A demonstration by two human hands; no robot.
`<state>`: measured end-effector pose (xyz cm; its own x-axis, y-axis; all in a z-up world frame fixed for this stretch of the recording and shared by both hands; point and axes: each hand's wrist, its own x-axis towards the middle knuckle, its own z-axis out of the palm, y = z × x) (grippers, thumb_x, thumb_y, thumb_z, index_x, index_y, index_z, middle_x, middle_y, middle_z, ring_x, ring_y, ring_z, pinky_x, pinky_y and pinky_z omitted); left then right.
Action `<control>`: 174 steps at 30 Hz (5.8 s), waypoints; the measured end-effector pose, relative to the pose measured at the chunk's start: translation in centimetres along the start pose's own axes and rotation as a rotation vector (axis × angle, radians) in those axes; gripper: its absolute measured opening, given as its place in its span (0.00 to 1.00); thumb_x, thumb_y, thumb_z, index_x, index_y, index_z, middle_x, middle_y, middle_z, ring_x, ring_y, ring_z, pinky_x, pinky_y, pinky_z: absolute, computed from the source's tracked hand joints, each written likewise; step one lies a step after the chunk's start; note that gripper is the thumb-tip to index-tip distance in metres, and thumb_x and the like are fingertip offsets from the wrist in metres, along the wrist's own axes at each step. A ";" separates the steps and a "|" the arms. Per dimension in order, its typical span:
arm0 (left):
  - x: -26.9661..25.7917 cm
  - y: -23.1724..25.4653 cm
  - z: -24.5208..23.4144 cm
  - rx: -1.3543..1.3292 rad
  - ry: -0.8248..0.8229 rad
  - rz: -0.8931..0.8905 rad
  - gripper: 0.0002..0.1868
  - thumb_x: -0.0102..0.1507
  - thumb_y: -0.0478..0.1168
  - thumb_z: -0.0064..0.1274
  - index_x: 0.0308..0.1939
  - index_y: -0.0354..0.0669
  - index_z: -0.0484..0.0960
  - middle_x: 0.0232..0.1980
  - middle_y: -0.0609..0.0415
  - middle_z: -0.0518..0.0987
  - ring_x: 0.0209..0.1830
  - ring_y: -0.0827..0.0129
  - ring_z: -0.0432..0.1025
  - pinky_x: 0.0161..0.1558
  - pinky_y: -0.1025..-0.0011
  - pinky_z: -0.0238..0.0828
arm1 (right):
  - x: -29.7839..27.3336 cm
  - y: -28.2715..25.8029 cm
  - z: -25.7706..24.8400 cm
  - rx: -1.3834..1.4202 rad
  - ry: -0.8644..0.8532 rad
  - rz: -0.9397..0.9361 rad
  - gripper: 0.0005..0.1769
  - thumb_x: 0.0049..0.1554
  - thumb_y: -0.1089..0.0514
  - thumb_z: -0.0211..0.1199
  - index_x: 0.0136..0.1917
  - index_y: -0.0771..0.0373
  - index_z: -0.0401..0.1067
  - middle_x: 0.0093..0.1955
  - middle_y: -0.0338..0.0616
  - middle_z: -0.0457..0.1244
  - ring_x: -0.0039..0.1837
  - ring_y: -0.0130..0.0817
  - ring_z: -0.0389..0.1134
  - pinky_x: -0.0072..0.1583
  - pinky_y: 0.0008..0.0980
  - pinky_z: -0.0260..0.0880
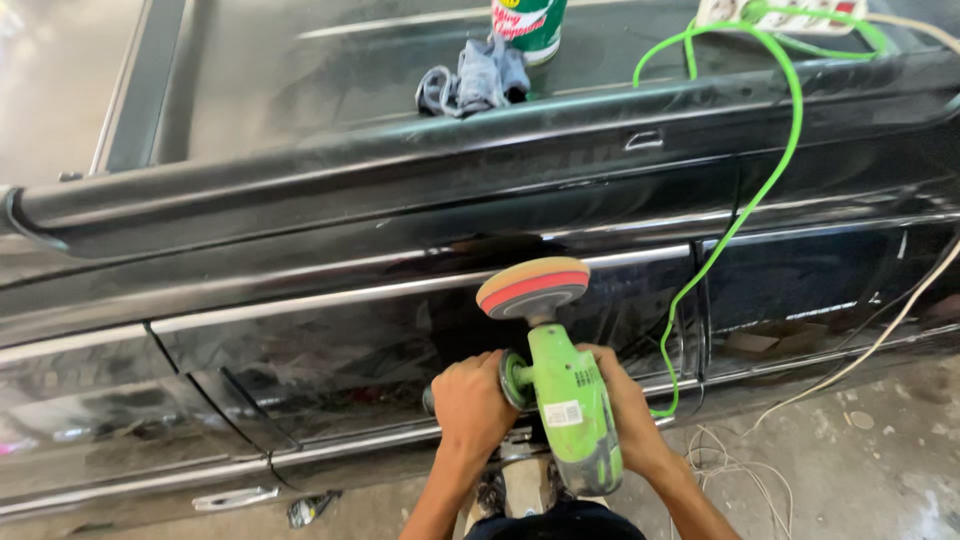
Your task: The person polishes the roof and side panel of a black car. They spread compound by hand and then use a power polisher to buff the surfaces, followed by wiping the area with a cloth.
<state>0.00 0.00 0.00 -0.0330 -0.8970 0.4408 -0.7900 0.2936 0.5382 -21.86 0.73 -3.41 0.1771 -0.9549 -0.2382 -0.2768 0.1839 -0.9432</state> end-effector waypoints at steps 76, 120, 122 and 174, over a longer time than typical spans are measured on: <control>-10.7 -5.3 -9.3 -0.120 0.064 -0.179 0.16 0.43 0.46 0.69 0.22 0.43 0.78 0.23 0.51 0.78 0.23 0.52 0.73 0.26 0.58 0.66 | 13.5 -12.8 14.6 -0.909 0.333 -0.996 0.54 0.62 0.31 0.56 0.79 0.80 0.50 0.82 0.70 0.46 0.84 0.65 0.42 0.80 0.62 0.40; -9.6 -8.3 -14.2 -0.127 0.071 -0.149 0.15 0.46 0.46 0.67 0.21 0.43 0.78 0.23 0.49 0.77 0.24 0.50 0.73 0.25 0.56 0.64 | 13.1 -13.8 21.4 -1.073 0.140 -1.146 0.48 0.56 0.38 0.62 0.80 0.68 0.54 0.83 0.56 0.49 0.86 0.54 0.45 0.81 0.59 0.41; -9.4 -8.4 -14.4 -0.147 0.057 -0.167 0.13 0.47 0.45 0.66 0.21 0.43 0.79 0.22 0.49 0.77 0.24 0.50 0.73 0.25 0.56 0.64 | 12.2 -13.2 20.0 -0.968 0.344 -1.045 0.48 0.61 0.37 0.60 0.80 0.72 0.52 0.82 0.62 0.48 0.85 0.58 0.44 0.80 0.61 0.40; -2.9 -5.2 -9.3 -0.203 -0.122 -0.106 0.13 0.47 0.46 0.68 0.22 0.42 0.82 0.24 0.49 0.80 0.23 0.49 0.74 0.25 0.60 0.67 | 10.6 -7.6 5.3 -0.922 0.595 -0.825 0.47 0.62 0.36 0.58 0.80 0.70 0.53 0.83 0.65 0.47 0.83 0.67 0.40 0.78 0.61 0.41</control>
<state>9.85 4.11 2.63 -0.0396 -0.9560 0.2908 -0.6546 0.2447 0.7153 -12.86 -9.51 0.02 0.2316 -0.7084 0.6668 -0.8528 -0.4777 -0.2113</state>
